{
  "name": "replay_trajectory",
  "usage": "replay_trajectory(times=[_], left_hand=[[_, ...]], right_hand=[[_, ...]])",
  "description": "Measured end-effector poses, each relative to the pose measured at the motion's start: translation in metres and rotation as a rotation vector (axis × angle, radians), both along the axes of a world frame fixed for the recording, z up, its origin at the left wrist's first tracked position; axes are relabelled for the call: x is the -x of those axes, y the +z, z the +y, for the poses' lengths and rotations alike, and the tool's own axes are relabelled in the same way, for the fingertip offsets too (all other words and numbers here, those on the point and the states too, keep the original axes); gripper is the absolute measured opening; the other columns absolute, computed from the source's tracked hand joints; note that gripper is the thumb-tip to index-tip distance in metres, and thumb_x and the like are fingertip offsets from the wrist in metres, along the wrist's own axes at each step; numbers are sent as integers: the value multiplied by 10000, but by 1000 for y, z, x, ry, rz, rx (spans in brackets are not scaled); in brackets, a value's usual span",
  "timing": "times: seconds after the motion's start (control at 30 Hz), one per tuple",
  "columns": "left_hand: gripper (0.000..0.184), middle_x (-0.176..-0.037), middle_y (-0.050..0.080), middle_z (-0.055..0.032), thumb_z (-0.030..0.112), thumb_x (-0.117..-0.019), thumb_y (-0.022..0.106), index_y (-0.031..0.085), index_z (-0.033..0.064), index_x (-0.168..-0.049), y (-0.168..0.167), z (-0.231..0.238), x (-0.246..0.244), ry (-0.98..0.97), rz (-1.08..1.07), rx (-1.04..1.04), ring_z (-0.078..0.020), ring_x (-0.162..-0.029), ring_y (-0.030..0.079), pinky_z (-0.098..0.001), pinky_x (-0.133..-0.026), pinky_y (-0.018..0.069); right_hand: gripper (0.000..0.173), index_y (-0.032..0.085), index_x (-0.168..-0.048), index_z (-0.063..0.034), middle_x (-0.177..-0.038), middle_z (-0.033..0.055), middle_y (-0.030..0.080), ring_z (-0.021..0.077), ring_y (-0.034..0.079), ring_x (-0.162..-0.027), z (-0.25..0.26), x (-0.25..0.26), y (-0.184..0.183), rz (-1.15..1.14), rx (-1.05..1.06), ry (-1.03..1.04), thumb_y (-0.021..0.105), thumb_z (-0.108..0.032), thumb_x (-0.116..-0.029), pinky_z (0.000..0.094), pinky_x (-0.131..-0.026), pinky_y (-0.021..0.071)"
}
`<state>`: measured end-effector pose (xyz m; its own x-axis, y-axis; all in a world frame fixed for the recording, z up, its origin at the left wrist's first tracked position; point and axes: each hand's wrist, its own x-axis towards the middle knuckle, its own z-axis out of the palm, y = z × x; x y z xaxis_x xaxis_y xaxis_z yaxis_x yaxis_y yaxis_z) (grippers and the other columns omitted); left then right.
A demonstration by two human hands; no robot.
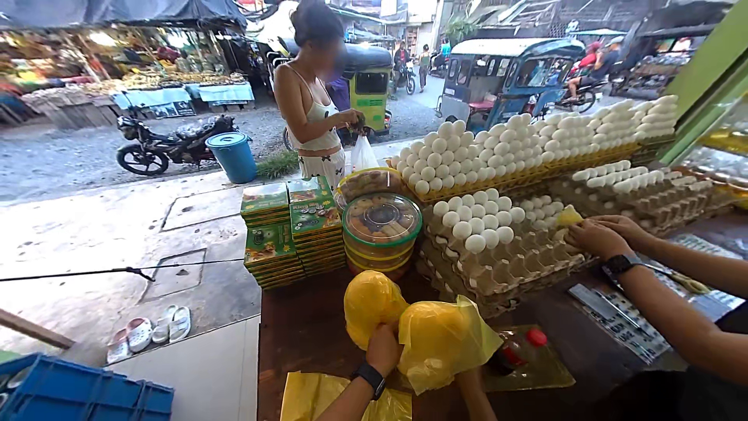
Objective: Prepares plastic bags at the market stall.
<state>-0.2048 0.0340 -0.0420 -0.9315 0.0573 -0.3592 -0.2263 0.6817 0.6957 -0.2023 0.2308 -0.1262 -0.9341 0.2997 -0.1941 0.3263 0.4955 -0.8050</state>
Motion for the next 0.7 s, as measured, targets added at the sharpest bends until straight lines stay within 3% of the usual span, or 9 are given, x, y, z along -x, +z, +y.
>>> replay_trajectory(times=[0.1, 0.17, 0.27, 0.3, 0.33, 0.43, 0.57, 0.63, 0.7], left_hand=[[347, -1250, 657, -238, 107, -1041, 510, 609, 8, -1358, -8, -14, -3, 9, -14, -244, -350, -1119, 665, -538, -976, 529], [428, -1409, 570, -236, 87, -1041, 496, 522, 25, -1464, 0, -24, -12, 28, 8, -382, -348, -1238, 613, -518, -1031, 512], [736, -1566, 419, -212, -49, -872, 617, 410, 97, -1563, 18, -28, -15, -33, 101, -453, -337, -1393, 483, -498, -1115, 452], [825, -1590, 380, -211, -54, -833, 673, 366, 99, -1584, 21, -25, -13, -71, 123, -455, -332, -1428, 442, -489, -1138, 431], [901, -1604, 355, -212, -41, -809, 731, 321, 91, -1601, 21, -21, -10, -98, 139, -465, -326, -1450, 410, -481, -1157, 408], [963, -1560, 425, -218, 93, -820, 831, 269, 42, -1601, -1, -11, -6, -70, 164, -475, -293, -1428, 455, -448, -1184, 390], [840, -1441, 539, -247, 213, -854, 832, 380, -57, -1509, -24, -13, -15, -20, 162, -486, -283, -1351, 535, -410, -1167, 410], [823, -1437, 540, -225, 205, -840, 840, 405, -30, -1498, -23, -15, -22, -48, 152, -559, -264, -1332, 546, -406, -1142, 442], [877, -1528, 454, -218, 215, -835, 838, 370, 39, -1556, -19, -18, -29, -89, 118, -630, -299, -1360, 516, -453, -1105, 472]], right_hand=[[503, 504, -1381, 114, -1312, 254, 610, 262, 591, -1225, 21, 1, 12, 76, 215, 34, 684, -32, -936, 409, -1060, 471], [501, 530, -1331, 69, -1179, 120, 664, 108, 652, -1049, 35, -3, 37, 250, 492, 139, 656, -117, -883, 298, -906, 565], [1128, 343, -1522, 17, -1394, 49, 585, 50, 589, -1215, 42, -6, 74, 399, 676, 329, 868, -470, -650, 259, -1013, 525], [1222, 286, -1543, 13, -1416, 42, 565, 46, 572, -1242, 40, -5, 81, 396, 674, 383, 900, -498, -618, 257, -1034, 515], [1149, 312, -1511, 21, -1346, 35, 603, 35, 601, -1190, 37, -5, 82, 349, 639, 393, 903, -425, -632, 245, -1003, 536], [574, 511, -1331, 98, -1156, 134, 663, 91, 637, -1036, 23, -1, 48, 111, 483, 314, 763, -84, -849, 274, -919, 542], [890, 399, -1432, 104, -1260, 185, 635, 138, 649, -1115, 7, -8, 21, 197, 479, 294, 834, -48, -670, 308, -980, 551], [893, 414, -1418, 108, -1247, 176, 647, 127, 654, -1095, 11, -13, 38, 167, 457, 324, 841, -42, -648, 295, -970, 546], [788, 431, -1409, 125, -1274, 229, 622, 192, 633, -1128, 22, -16, 69, 56, 368, 332, 804, 82, -717, 348, -989, 525]])
